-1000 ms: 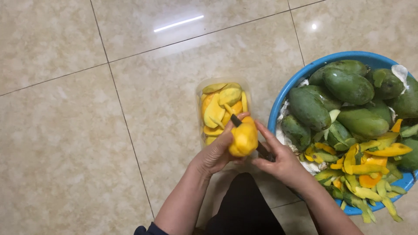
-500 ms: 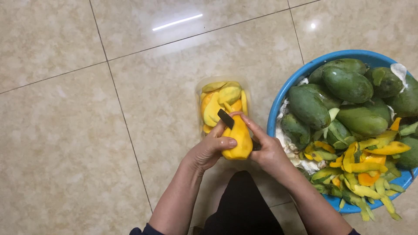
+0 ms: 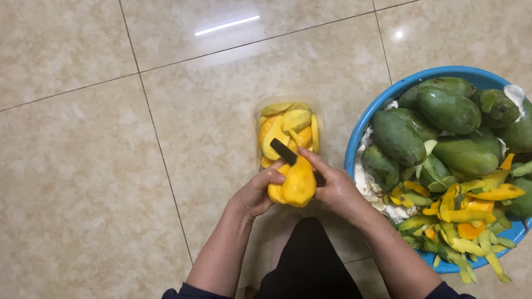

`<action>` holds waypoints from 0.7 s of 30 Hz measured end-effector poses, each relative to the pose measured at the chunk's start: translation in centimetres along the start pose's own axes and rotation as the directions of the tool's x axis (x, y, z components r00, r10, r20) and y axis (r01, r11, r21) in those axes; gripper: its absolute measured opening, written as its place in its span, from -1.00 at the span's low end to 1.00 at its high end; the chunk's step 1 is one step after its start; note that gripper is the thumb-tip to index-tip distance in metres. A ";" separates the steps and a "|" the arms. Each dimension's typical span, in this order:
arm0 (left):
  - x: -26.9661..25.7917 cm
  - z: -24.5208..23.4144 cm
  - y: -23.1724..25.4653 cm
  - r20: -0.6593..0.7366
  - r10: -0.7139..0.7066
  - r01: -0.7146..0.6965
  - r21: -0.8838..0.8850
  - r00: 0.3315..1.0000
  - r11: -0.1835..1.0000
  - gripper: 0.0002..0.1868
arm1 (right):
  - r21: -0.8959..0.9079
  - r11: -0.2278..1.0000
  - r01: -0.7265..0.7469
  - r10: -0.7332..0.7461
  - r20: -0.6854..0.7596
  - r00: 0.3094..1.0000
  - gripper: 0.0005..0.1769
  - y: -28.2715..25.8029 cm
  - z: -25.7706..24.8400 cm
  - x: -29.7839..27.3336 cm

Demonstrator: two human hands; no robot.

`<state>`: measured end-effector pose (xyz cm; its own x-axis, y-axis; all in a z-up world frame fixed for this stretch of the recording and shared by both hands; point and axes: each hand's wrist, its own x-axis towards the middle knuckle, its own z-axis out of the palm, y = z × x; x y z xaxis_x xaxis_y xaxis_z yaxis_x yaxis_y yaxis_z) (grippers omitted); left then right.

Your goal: Peeling and slicing mangoes into a plastic container

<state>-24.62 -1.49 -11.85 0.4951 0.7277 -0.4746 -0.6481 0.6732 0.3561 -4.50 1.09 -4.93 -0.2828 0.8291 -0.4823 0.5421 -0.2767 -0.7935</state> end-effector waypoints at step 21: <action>0.2 0.9 2.6 -0.153 0.293 -0.263 0.189 0.944 0.946 -0.34 | -0.104 0.919 -0.381 0.393 0.145 0.908 0.29 0.8 -1.1 -2.3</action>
<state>-25.63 0.50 -10.28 0.1884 0.8640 -0.4670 -0.6344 0.4701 0.6137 -2.57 -0.45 -4.03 -0.1591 0.5737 -0.8034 0.6877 -0.5194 -0.5072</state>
